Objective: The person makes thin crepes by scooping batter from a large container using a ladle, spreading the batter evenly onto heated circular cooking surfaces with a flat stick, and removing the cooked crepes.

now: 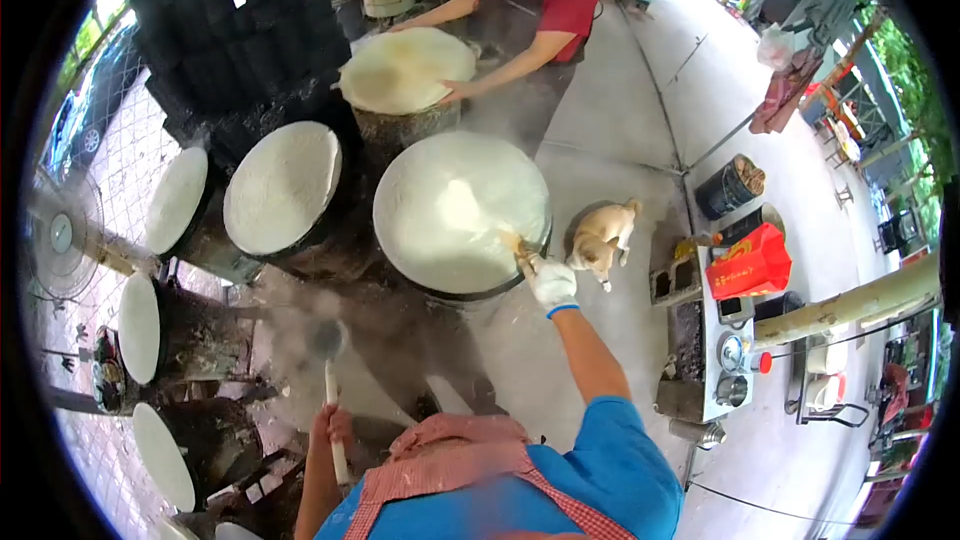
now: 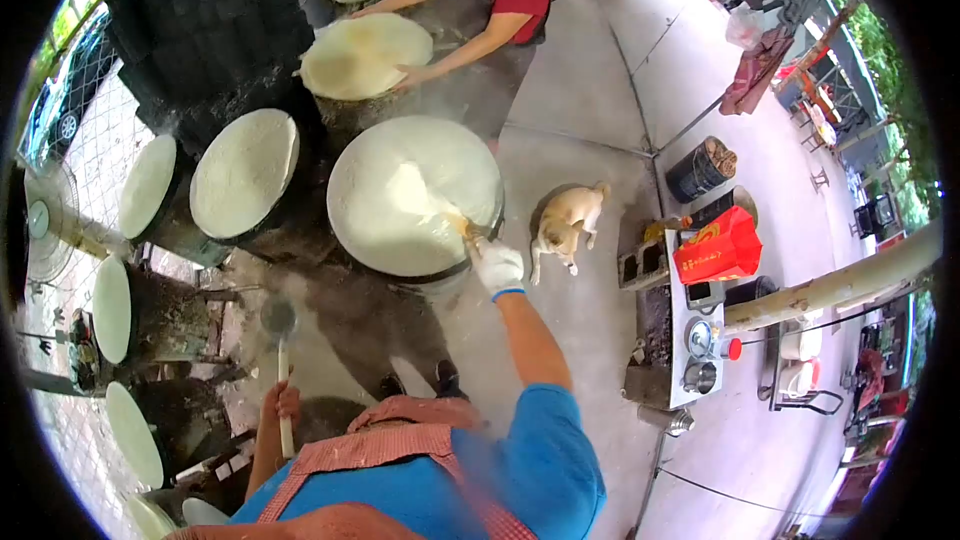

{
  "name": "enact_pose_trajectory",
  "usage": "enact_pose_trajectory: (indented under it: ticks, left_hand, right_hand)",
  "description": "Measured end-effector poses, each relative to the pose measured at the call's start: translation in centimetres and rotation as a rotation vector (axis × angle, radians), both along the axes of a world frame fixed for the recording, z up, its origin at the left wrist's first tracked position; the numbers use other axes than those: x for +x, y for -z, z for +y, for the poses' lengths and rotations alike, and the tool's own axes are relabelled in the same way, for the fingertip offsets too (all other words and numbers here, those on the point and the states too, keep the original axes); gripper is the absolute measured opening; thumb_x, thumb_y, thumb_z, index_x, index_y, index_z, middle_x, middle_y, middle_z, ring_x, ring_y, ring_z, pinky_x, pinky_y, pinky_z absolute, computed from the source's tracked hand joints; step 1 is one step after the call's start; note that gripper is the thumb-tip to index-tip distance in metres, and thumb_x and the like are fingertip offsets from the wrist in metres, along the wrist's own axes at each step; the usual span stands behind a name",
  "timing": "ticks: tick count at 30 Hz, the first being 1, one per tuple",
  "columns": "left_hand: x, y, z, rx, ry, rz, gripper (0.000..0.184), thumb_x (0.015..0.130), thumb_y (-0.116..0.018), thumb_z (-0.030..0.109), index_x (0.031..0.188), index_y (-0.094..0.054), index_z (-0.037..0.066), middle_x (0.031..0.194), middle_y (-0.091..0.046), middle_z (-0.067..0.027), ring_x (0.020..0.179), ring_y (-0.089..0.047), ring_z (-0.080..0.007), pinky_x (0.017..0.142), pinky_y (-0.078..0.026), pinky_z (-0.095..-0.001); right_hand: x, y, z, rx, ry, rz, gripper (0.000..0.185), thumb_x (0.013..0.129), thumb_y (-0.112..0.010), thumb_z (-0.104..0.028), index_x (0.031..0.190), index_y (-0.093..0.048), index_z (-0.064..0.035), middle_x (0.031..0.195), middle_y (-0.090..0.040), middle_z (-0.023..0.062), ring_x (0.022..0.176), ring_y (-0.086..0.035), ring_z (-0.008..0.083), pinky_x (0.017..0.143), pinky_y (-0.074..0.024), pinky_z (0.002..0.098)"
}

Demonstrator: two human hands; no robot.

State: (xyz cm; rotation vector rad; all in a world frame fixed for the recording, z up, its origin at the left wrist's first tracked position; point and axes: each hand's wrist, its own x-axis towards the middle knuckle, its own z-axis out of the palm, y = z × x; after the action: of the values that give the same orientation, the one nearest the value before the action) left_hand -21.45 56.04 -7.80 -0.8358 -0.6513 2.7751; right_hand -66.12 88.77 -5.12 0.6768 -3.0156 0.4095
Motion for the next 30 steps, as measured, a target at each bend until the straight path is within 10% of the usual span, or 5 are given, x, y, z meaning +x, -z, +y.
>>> enact_pose_trajectory:
  ticks: [12, 17, 23, 25, 30]
  left_hand:
    - [-25.9, -11.2, 2.4, -1.144, 0.229, -0.148, 0.024, 0.089, -0.047, 0.015, 0.071, -0.032, 0.013, 0.053, -0.031, 0.0026, 0.038, -0.029, -0.0071, 0.034, -0.029, -0.0253]
    - [-30.2, -3.8, 6.1, -0.928, 0.219, -0.044, 0.014, 0.083, -0.055, 0.019, 0.083, -0.043, 0.012, 0.06, -0.035, -0.0007, 0.044, -0.033, -0.0134, 0.039, -0.028, -0.0292]
    - [-22.5, -4.7, 3.4, -0.747, 0.181, 0.391, 0.012, 0.086, -0.049, 0.015, 0.078, -0.045, 0.008, 0.056, -0.034, 0.0002, 0.043, -0.034, -0.0101, 0.033, -0.029, -0.0261]
    - [-16.5, -10.3, 3.3, -1.006, 0.22, -0.06, 0.013, 0.088, -0.048, 0.019, 0.078, -0.042, 0.012, 0.055, -0.031, 0.0026, 0.039, -0.03, -0.0084, 0.031, -0.028, -0.0243]
    - [-12.4, -7.2, -1.4, -0.367, 0.156, 0.072, 0.019, 0.09, -0.047, 0.022, 0.077, -0.034, 0.015, 0.054, -0.028, 0.0055, 0.04, -0.026, -0.0029, 0.031, -0.022, -0.0187]
  right_hand:
    - [7.0, -0.2, 4.9, 0.004, 0.198, 0.013, 0.031, 0.086, -0.05, -0.042, 0.102, -0.063, -0.0188, 0.082, -0.063, 0.0154, 0.072, -0.062, 0.0321, 0.065, -0.0493, 0.0436]
    - [12.8, 3.3, 2.3, 0.092, 0.231, -0.1, 0.035, 0.084, -0.056, -0.04, 0.111, -0.061, -0.0177, 0.084, -0.064, 0.0162, 0.061, -0.061, 0.0314, 0.055, -0.0496, 0.0412]
    - [17.1, 0.7, -1.9, -0.531, 0.18, -0.078, 0.035, 0.075, -0.071, -0.028, 0.105, -0.066, -0.0104, 0.071, -0.062, 0.0126, 0.054, -0.057, 0.0258, 0.052, -0.0477, 0.0371]
    - [17.4, 0.2, -2.4, -0.457, -0.022, 0.081, 0.031, 0.078, -0.067, -0.018, 0.109, -0.065, -0.0111, 0.08, -0.065, 0.0137, 0.064, -0.06, 0.0242, 0.059, -0.0496, 0.0348]
    - [19.2, -0.4, -8.0, -0.464, -0.201, 0.224, 0.04, 0.083, -0.063, -0.014, 0.122, -0.056, -0.006, 0.098, -0.066, 0.013, 0.079, -0.064, 0.021, 0.069, -0.0512, 0.0311]
